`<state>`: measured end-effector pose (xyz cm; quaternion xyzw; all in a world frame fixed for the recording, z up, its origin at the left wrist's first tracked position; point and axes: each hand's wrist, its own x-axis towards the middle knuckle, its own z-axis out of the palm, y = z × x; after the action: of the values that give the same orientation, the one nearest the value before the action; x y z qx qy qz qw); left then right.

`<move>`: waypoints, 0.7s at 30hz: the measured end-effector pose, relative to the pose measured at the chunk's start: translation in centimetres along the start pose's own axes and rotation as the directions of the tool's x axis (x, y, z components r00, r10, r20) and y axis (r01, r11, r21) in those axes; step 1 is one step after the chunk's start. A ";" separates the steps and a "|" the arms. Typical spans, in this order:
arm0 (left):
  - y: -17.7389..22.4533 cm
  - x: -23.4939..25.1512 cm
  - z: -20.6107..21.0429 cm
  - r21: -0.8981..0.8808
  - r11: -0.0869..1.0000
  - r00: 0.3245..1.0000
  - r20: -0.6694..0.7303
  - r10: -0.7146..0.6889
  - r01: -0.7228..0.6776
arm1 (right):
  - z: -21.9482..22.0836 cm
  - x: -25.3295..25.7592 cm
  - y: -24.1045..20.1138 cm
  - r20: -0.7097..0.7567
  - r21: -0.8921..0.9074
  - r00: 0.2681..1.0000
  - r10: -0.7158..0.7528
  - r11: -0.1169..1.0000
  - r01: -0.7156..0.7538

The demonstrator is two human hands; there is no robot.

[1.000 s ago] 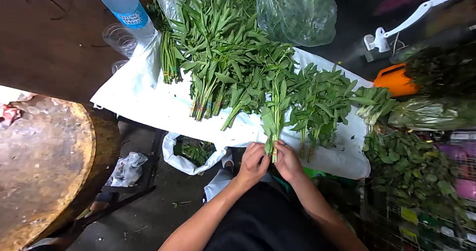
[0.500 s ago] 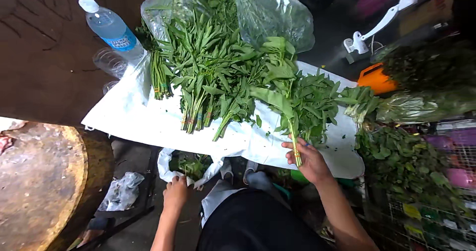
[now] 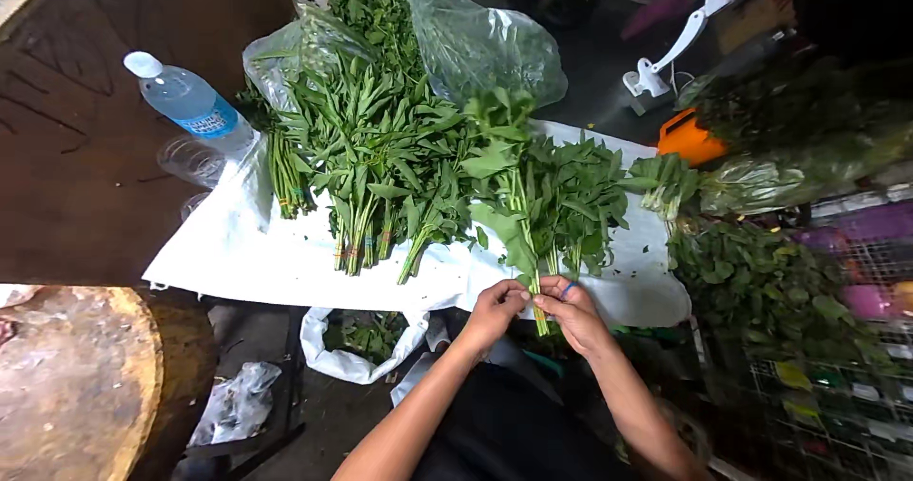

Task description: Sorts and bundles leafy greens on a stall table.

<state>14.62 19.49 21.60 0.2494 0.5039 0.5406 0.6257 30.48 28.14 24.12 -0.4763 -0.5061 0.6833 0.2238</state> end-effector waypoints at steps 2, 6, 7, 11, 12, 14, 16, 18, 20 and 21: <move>-0.6 0.5 0.1 -0.097 0.993 0.997 -0.032 -0.065 0.062 | 0.9 -0.2 0.8 0.004 -0.072 1.000 0.009 0.997 -0.008; -1.3 0.5 0.0 -0.179 0.975 0.983 -0.100 -0.152 0.133 | 2.1 -0.7 2.4 0.004 -0.091 1.000 -0.004 0.996 0.005; -1.2 0.4 0.1 -0.172 0.977 0.982 -0.123 -0.145 0.123 | 2.5 -0.9 2.7 0.001 -0.066 1.000 -0.018 0.998 0.018; -0.4 0.2 0.9 -0.164 0.986 0.978 -0.201 -0.061 0.028 | 3.7 -1.3 3.4 -0.060 0.072 0.990 -0.126 0.989 0.130; -0.1 0.2 1.1 -0.177 0.984 0.974 -0.219 -0.048 0.009 | 3.8 -1.4 3.5 -0.077 0.097 0.985 -0.156 0.982 0.163; 0.5 0.5 1.7 -0.206 0.979 0.965 -0.259 -0.044 -0.010 | 4.1 -1.2 3.8 -0.104 0.151 0.974 -0.202 0.965 0.216; 1.3 0.8 2.3 -0.210 0.978 0.958 -0.283 -0.045 -0.016 | 4.5 -1.1 4.0 -0.134 0.231 0.967 -0.217 0.942 0.244; 2.1 1.1 2.7 -0.201 0.979 0.956 -0.289 -0.045 -0.014 | 4.9 -0.9 3.6 -0.167 0.346 0.967 -0.192 0.907 0.240; 3.1 1.1 2.9 -0.187 0.982 0.961 -0.273 -0.038 -0.014 | 5.1 -0.7 2.8 -0.184 0.459 0.974 -0.131 0.865 0.204; 3.8 0.9 3.1 -0.180 0.983 0.968 -0.250 -0.007 -0.039 | 5.1 -0.8 2.1 -0.184 0.507 0.978 -0.099 0.843 0.181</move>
<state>15.75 22.15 25.64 0.1250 0.5246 0.6169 0.5732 26.71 24.23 22.74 -0.4099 -0.3175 0.7385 0.4310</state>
